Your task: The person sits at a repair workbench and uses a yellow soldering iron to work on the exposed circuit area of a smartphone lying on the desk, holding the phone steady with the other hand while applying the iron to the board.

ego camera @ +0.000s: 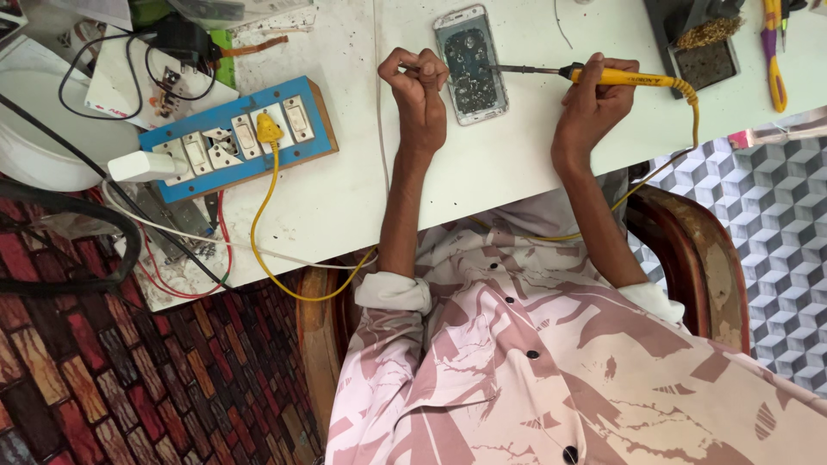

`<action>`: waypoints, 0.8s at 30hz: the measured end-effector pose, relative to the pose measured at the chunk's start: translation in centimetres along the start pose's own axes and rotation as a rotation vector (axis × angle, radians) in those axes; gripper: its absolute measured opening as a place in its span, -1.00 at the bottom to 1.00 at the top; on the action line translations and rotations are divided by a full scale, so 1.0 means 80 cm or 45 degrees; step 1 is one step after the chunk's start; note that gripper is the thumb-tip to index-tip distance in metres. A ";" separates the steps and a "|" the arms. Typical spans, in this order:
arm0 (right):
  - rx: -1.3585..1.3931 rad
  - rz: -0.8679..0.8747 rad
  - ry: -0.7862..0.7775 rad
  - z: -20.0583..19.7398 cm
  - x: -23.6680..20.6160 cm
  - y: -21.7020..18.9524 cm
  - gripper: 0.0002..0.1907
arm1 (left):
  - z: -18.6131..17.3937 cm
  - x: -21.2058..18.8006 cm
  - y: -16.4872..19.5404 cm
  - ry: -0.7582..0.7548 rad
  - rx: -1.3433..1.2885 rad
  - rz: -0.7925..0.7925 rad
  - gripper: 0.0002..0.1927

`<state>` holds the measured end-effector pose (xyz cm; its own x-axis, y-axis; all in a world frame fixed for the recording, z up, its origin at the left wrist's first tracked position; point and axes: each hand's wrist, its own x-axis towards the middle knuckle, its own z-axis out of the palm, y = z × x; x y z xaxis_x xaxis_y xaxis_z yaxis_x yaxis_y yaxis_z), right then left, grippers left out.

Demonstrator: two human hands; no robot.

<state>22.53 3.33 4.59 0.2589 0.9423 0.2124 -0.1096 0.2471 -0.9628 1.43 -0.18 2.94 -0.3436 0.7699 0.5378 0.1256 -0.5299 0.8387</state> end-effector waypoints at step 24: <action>0.192 0.193 0.029 -0.007 0.018 -0.015 -0.65 | -0.003 0.002 0.013 0.027 -0.085 -0.110 -0.83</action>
<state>23.54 4.24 5.94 0.2499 0.9663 0.0619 -0.2910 0.1360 -0.9470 1.31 -0.67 3.92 -0.3706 0.8064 0.4610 0.0328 -0.4846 0.8741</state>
